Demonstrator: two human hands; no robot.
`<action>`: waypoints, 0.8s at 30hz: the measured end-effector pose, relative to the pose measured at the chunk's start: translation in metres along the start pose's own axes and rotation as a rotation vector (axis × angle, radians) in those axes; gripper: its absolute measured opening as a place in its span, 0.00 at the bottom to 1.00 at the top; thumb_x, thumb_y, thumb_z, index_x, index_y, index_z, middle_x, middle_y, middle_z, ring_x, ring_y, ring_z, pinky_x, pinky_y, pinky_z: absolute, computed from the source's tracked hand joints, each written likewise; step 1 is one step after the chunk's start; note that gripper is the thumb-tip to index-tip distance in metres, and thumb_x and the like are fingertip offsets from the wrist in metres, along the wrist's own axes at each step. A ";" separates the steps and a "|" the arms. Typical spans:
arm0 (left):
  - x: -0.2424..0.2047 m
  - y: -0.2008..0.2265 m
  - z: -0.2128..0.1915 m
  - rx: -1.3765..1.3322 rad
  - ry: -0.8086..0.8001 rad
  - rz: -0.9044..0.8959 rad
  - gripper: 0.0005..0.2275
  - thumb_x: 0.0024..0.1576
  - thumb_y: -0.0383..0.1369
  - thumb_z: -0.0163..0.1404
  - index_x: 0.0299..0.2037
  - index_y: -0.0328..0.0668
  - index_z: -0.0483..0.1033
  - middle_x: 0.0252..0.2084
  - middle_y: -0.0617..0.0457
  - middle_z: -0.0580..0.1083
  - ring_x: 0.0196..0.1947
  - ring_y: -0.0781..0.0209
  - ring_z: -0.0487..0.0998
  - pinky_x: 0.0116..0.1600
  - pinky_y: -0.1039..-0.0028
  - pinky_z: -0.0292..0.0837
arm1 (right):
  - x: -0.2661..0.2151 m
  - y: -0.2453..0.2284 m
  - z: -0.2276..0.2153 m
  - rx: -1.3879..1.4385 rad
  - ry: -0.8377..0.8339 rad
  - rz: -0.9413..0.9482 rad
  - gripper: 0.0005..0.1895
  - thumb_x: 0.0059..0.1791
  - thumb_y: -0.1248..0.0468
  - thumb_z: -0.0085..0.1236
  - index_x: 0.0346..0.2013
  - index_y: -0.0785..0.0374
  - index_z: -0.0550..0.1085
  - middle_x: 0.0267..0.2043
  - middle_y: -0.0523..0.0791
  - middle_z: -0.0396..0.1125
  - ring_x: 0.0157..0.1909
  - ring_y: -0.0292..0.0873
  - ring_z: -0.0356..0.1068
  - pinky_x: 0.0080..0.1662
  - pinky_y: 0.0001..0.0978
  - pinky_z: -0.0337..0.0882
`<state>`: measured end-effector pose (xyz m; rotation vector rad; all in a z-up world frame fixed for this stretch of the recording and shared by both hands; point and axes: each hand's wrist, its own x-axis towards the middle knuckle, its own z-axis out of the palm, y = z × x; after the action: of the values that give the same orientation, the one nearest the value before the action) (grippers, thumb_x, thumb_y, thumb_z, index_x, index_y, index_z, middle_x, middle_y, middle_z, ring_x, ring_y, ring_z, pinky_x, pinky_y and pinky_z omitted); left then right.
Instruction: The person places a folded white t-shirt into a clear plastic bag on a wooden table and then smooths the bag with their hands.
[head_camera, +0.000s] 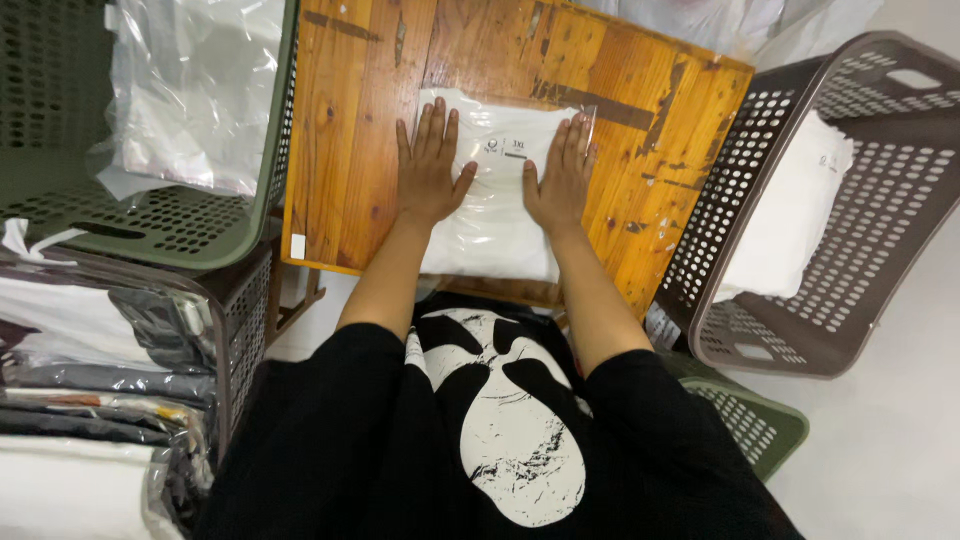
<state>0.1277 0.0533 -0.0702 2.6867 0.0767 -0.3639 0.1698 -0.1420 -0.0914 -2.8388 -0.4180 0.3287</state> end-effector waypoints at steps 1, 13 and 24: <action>0.001 -0.003 0.002 -0.002 0.032 0.016 0.28 0.57 0.47 0.32 0.63 0.42 0.40 0.65 0.46 0.38 0.65 0.55 0.35 0.64 0.53 0.22 | 0.001 -0.001 0.000 -0.013 -0.009 0.003 0.37 0.47 0.50 0.34 0.61 0.69 0.40 0.66 0.55 0.27 0.67 0.52 0.23 0.63 0.47 0.27; 0.005 -0.005 0.006 0.030 0.080 0.014 0.28 0.55 0.47 0.34 0.62 0.42 0.44 0.65 0.46 0.41 0.65 0.54 0.37 0.63 0.51 0.22 | 0.003 -0.003 0.000 -0.016 0.020 -0.001 0.36 0.47 0.49 0.32 0.61 0.69 0.42 0.66 0.55 0.29 0.67 0.52 0.24 0.62 0.47 0.28; 0.002 -0.007 -0.008 -0.032 0.033 0.082 0.28 0.51 0.54 0.35 0.61 0.59 0.50 0.65 0.48 0.39 0.65 0.51 0.34 0.62 0.49 0.20 | 0.005 0.000 -0.001 -0.006 0.018 0.012 0.35 0.46 0.50 0.33 0.61 0.67 0.43 0.66 0.53 0.30 0.67 0.50 0.25 0.63 0.46 0.28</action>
<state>0.1307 0.0632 -0.0671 2.6550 -0.0175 -0.2911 0.1746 -0.1407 -0.0910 -2.8490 -0.3996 0.3049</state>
